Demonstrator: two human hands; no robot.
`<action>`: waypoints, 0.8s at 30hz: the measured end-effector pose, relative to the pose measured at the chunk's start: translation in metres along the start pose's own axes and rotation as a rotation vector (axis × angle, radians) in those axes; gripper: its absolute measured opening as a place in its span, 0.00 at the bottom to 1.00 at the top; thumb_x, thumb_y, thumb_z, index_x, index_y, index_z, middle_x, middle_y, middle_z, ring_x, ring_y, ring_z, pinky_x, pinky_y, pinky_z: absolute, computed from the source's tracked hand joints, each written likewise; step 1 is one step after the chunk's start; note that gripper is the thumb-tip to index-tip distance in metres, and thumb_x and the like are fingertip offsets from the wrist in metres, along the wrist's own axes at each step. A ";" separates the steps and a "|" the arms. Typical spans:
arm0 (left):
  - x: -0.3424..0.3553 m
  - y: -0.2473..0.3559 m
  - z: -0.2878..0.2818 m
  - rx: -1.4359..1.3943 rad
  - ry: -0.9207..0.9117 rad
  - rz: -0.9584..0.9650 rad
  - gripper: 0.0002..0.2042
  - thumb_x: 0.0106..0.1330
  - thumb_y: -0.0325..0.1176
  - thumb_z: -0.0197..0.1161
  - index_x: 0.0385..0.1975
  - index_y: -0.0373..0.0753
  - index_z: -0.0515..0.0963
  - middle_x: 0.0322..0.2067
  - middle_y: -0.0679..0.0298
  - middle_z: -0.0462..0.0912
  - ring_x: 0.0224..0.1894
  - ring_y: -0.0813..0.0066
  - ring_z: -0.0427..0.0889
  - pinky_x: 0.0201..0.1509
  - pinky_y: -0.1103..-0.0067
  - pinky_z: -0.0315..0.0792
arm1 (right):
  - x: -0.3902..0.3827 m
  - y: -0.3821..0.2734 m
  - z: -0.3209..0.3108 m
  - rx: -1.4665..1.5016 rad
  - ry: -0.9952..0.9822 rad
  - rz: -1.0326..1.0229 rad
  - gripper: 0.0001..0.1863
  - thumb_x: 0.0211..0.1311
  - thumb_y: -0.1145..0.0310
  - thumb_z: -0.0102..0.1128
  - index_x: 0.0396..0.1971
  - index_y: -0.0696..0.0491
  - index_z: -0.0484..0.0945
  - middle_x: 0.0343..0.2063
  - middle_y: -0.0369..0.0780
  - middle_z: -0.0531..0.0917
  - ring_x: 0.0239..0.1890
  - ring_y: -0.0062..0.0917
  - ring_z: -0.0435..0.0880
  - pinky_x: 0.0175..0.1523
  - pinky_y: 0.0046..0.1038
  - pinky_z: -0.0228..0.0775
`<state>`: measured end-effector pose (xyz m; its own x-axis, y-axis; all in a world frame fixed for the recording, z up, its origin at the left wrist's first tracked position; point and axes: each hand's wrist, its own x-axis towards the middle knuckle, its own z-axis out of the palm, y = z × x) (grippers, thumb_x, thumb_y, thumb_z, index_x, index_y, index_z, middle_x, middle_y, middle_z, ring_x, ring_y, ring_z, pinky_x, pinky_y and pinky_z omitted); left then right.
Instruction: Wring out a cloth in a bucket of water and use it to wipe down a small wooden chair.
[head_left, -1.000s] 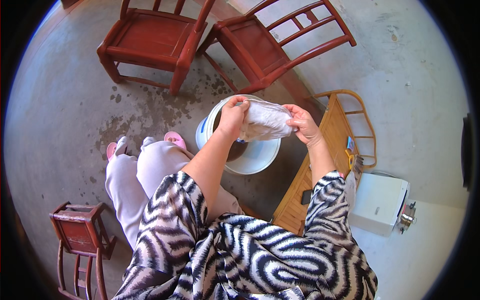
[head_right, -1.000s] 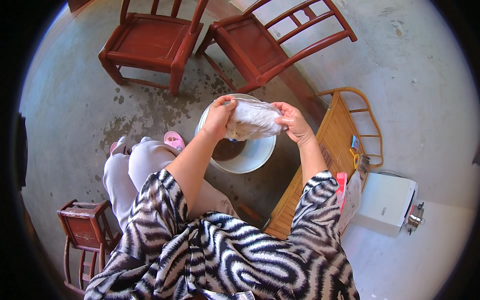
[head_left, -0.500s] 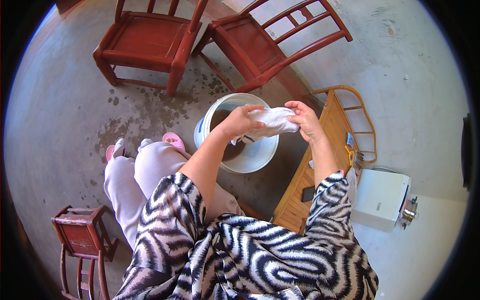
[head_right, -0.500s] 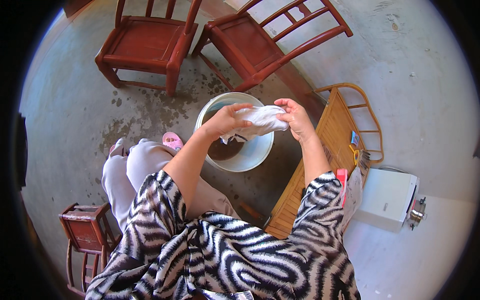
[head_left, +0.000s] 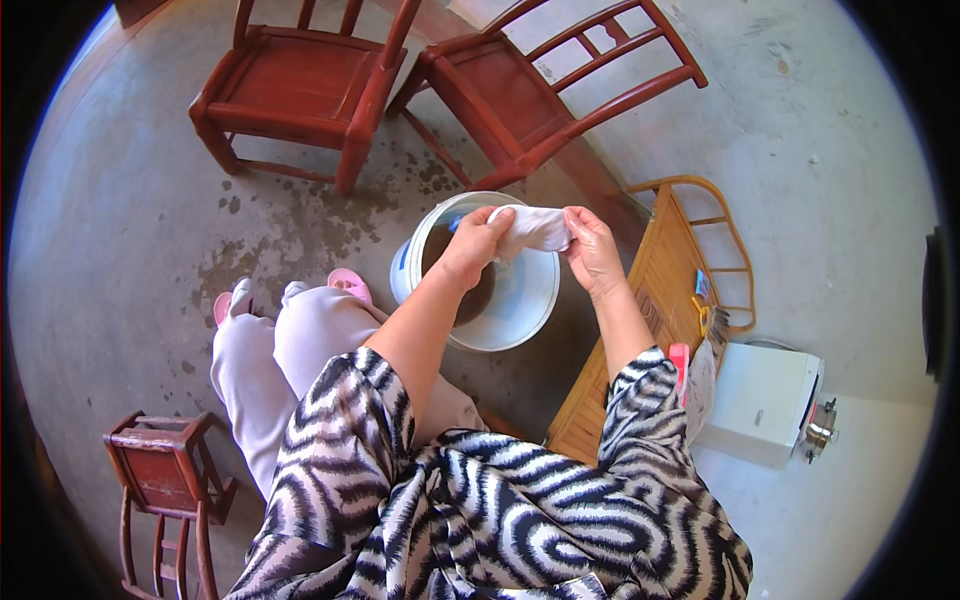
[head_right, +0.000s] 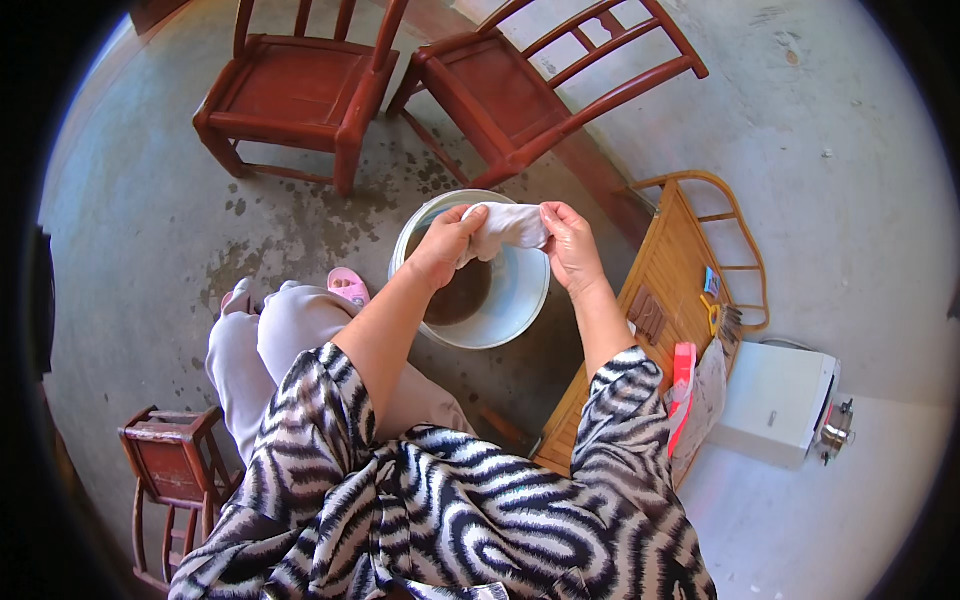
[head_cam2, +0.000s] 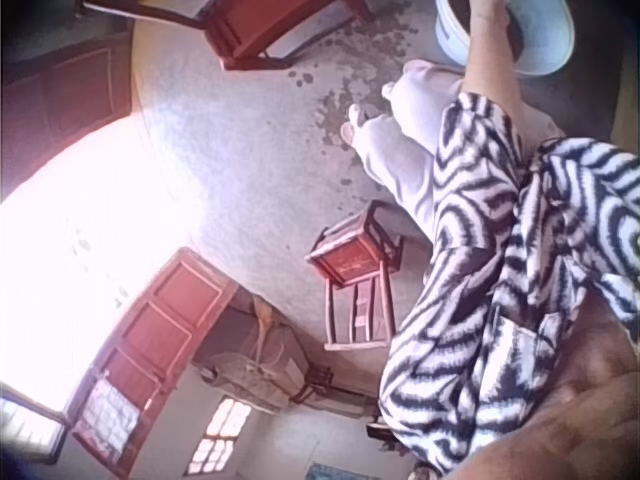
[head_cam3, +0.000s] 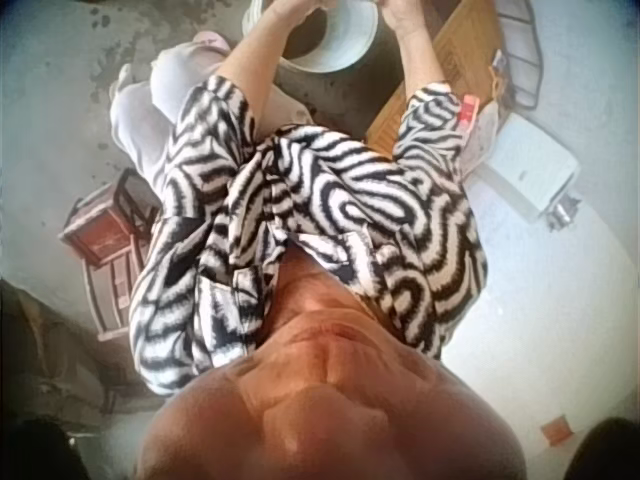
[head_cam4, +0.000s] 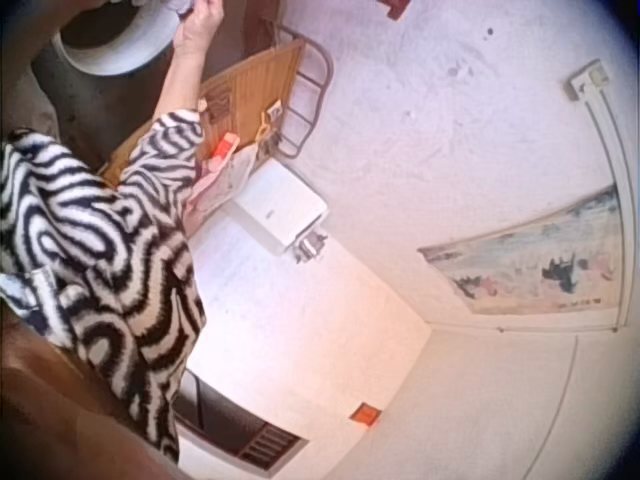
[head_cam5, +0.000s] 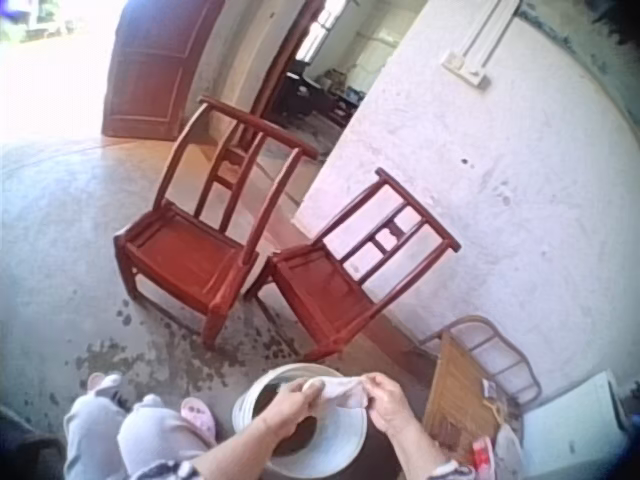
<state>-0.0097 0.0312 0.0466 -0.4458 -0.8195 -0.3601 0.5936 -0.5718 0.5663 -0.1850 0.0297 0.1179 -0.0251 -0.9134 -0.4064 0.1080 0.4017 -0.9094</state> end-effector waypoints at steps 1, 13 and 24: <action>-0.001 0.000 0.002 -0.039 -0.005 0.015 0.14 0.64 0.41 0.56 0.40 0.36 0.74 0.32 0.64 0.78 0.33 0.77 0.76 0.38 0.78 0.70 | 0.000 0.002 0.008 0.000 -0.001 0.001 0.07 0.64 0.66 0.51 0.33 0.53 0.74 0.29 0.32 0.77 0.30 0.15 0.75 0.39 0.19 0.67; 0.001 -0.012 0.008 -0.309 0.278 -0.052 0.15 0.67 0.46 0.50 0.34 0.39 0.74 0.29 0.66 0.77 0.30 0.77 0.75 0.36 0.78 0.71 | -0.010 0.036 0.079 -1.247 -0.005 -0.636 0.17 0.63 0.57 0.47 0.24 0.55 0.72 0.17 0.47 0.77 0.23 0.45 0.76 0.28 0.40 0.67; 0.001 -0.030 -0.019 -0.207 0.198 -0.091 0.13 0.68 0.40 0.48 0.33 0.38 0.75 0.30 0.66 0.77 0.30 0.77 0.75 0.35 0.78 0.71 | -0.002 0.058 0.087 -1.363 0.101 -0.493 0.18 0.64 0.59 0.43 0.21 0.55 0.75 0.19 0.49 0.78 0.26 0.46 0.77 0.30 0.45 0.67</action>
<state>-0.0152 0.0468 0.0148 -0.3759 -0.7445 -0.5517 0.6902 -0.6222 0.3694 -0.0924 0.0492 0.0732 0.1452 -0.9893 0.0143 -0.9405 -0.1425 -0.3085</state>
